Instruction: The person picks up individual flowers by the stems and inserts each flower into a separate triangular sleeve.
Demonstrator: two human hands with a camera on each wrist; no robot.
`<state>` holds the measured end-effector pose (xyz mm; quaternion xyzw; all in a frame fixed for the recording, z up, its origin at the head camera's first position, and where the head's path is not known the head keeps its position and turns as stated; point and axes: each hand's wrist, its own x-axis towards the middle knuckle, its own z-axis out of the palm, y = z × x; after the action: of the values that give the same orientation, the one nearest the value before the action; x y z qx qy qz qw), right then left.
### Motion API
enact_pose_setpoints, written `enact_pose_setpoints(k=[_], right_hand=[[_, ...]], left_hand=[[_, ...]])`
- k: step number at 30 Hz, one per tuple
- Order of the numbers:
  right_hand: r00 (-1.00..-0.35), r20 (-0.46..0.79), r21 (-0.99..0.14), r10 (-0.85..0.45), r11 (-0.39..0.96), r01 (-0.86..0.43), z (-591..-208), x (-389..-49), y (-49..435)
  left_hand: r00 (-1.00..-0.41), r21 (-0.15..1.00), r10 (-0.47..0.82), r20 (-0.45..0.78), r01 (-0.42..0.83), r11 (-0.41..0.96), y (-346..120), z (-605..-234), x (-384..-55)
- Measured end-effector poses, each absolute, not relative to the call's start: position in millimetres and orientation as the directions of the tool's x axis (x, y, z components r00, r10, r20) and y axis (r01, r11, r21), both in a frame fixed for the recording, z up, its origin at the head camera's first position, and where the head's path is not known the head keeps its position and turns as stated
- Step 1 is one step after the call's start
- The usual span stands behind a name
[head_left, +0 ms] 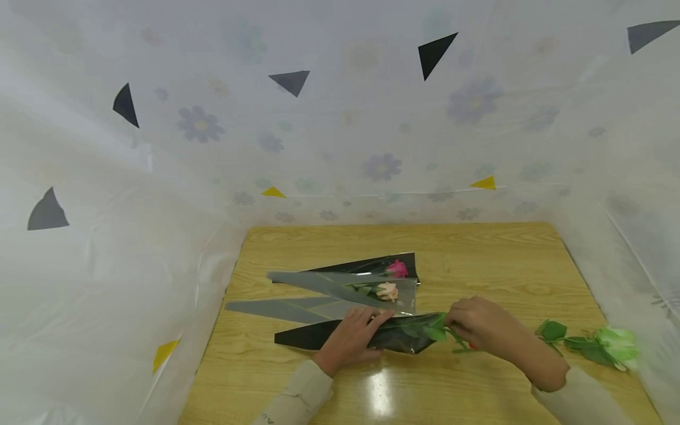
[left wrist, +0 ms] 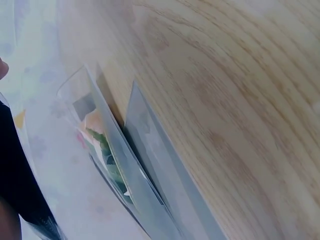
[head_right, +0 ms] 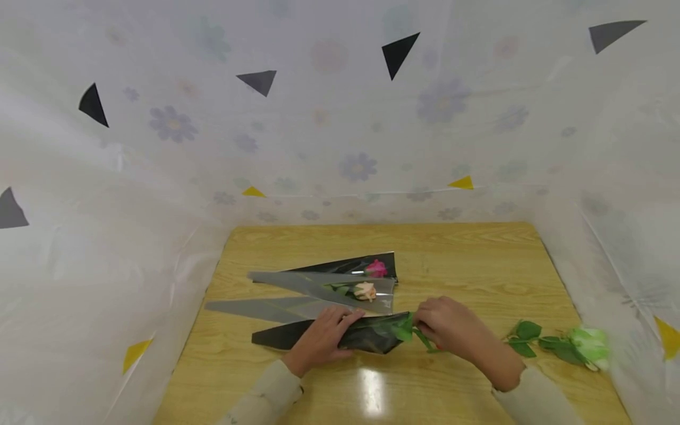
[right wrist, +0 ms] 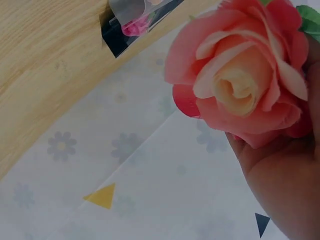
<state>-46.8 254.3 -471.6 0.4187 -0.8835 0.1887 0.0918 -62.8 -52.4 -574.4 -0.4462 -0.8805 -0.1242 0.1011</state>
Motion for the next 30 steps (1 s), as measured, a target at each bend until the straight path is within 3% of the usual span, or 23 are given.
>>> enact_pose_setpoints(k=[9,14,21,24,30], right_hand=[[-0.789,0.101,-0.441,-0.606,0.684,-0.581,-470,-44,247],[-0.859,0.05,-0.566,-0.509,0.694,-0.444,-475,-44,249],[-0.948,0.085,-0.792,-0.306,0.557,-0.251,-488,-38,255],[-0.976,0.018,-0.864,-0.217,0.487,-0.125,-491,-35,260],[-0.973,-0.061,-0.921,-0.225,0.389,-0.032,-500,-30,268]], left_hand=[[-0.598,0.133,0.751,0.279,0.799,0.587,-49,-574,-63],[-0.628,0.149,0.708,0.323,0.772,0.618,-52,-575,-64],[-0.678,0.223,0.647,0.35,0.731,0.645,-59,-577,-68],[-0.69,0.249,0.62,0.373,0.718,0.65,-62,-577,-69],[-0.685,0.269,0.598,0.416,0.721,0.639,-64,-578,-71]])
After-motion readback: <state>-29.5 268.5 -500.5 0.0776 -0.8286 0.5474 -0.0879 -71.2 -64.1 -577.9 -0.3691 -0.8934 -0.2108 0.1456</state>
